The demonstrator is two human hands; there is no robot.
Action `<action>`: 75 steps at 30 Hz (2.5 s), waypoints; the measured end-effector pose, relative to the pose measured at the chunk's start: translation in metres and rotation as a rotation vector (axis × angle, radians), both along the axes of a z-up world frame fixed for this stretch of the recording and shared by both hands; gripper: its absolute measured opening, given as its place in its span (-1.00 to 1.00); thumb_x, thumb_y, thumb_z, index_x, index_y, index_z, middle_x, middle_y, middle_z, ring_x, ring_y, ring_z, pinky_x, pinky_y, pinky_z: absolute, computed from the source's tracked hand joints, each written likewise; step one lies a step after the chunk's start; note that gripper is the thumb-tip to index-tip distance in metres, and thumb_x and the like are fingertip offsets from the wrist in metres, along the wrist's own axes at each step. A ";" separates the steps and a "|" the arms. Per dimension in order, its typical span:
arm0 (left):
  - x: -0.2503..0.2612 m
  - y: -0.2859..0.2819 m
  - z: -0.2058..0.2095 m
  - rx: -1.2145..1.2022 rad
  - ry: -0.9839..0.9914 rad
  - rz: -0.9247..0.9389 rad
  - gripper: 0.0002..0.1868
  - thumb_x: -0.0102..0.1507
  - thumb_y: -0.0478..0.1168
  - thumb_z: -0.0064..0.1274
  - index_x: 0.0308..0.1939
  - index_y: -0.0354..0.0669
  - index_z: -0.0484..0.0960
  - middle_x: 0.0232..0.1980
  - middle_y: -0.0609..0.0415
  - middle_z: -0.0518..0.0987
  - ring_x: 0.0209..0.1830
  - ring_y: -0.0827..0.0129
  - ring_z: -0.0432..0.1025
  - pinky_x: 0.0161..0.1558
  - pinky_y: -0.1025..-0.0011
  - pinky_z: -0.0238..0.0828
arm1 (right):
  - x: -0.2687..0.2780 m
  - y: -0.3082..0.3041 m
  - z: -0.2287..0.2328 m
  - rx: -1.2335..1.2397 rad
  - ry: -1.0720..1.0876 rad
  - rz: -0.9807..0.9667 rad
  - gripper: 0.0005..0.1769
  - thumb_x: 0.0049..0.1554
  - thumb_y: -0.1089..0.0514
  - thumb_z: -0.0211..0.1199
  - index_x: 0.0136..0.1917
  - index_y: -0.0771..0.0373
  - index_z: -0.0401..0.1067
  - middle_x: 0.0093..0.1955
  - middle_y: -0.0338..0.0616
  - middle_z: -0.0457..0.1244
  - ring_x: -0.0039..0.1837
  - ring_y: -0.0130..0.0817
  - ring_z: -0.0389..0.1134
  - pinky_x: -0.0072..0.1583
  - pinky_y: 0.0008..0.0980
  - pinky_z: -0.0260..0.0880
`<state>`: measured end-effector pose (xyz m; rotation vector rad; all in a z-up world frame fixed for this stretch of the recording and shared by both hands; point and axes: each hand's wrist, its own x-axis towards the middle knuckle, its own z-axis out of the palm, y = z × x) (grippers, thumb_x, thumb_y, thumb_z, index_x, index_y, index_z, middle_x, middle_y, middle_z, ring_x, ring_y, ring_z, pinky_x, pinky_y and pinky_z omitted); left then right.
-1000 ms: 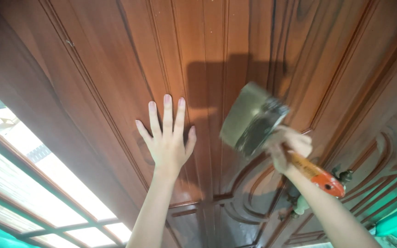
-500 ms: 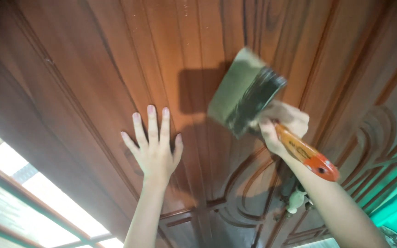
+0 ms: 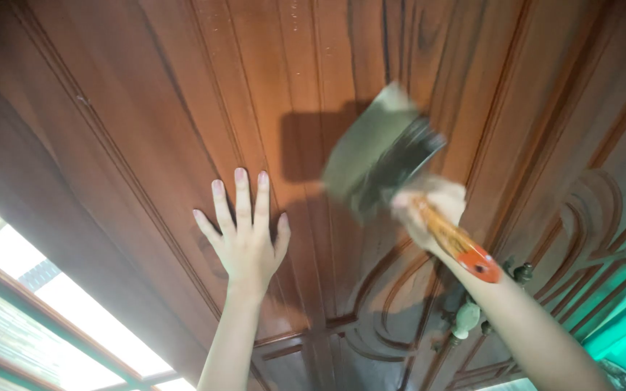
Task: Applying wood stain to a decorative wooden door with a large paintbrush.
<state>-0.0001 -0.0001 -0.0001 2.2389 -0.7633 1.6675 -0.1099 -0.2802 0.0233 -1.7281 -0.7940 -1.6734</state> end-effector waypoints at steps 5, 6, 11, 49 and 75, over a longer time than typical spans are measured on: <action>-0.001 0.000 0.002 -0.009 0.013 -0.017 -0.21 0.28 0.03 0.16 0.60 0.16 0.30 0.67 0.03 0.16 0.67 -0.09 -0.01 0.51 -0.43 -0.30 | -0.004 -0.014 -0.039 -0.193 0.049 0.023 -0.73 0.30 0.18 0.14 -0.25 0.26 0.41 -0.37 -0.16 0.30 -0.30 -0.34 0.38 -0.11 -0.25 0.46; -0.003 0.001 0.002 -0.002 0.021 -0.021 -0.21 0.29 0.04 0.16 0.60 0.17 0.30 0.67 0.03 0.15 0.67 -0.10 -0.01 0.51 -0.43 -0.30 | -0.007 -0.014 -0.046 -0.032 0.048 0.000 -0.73 0.31 0.16 0.14 -0.22 0.28 0.39 -0.35 -0.16 0.30 -0.28 -0.36 0.38 -0.06 -0.27 0.47; -0.009 0.003 0.002 0.001 0.059 -0.036 -0.22 0.32 0.04 0.14 0.62 0.15 0.29 0.68 0.01 0.14 0.68 -0.12 -0.02 0.51 -0.42 -0.30 | -0.019 -0.013 -0.058 0.415 0.103 0.073 -0.75 0.29 0.11 0.17 -0.15 0.32 0.32 -0.29 -0.13 0.33 -0.27 -0.43 0.38 -0.11 -0.47 0.43; -0.009 0.007 0.012 1.019 -0.417 -0.347 -0.19 0.21 -0.01 0.04 0.54 -0.09 0.26 0.62 0.08 0.21 0.60 0.31 0.12 0.56 0.16 -0.10 | -0.049 -0.036 -0.116 0.616 0.100 0.110 -0.71 0.44 0.04 0.15 -0.04 0.27 0.26 -0.21 -0.11 0.28 -0.32 -0.42 0.29 -0.26 -0.43 0.32; 0.001 0.010 0.012 1.430 -0.580 -0.527 -0.19 0.16 0.06 -0.01 0.49 -0.06 0.27 0.62 0.02 0.14 0.58 0.19 0.09 0.48 0.11 0.02 | -0.049 -0.031 -0.191 0.532 0.138 -0.208 -0.72 0.40 0.00 0.16 -0.02 0.25 0.37 -0.15 -0.18 0.33 -0.22 -0.49 0.34 -0.15 -0.51 0.33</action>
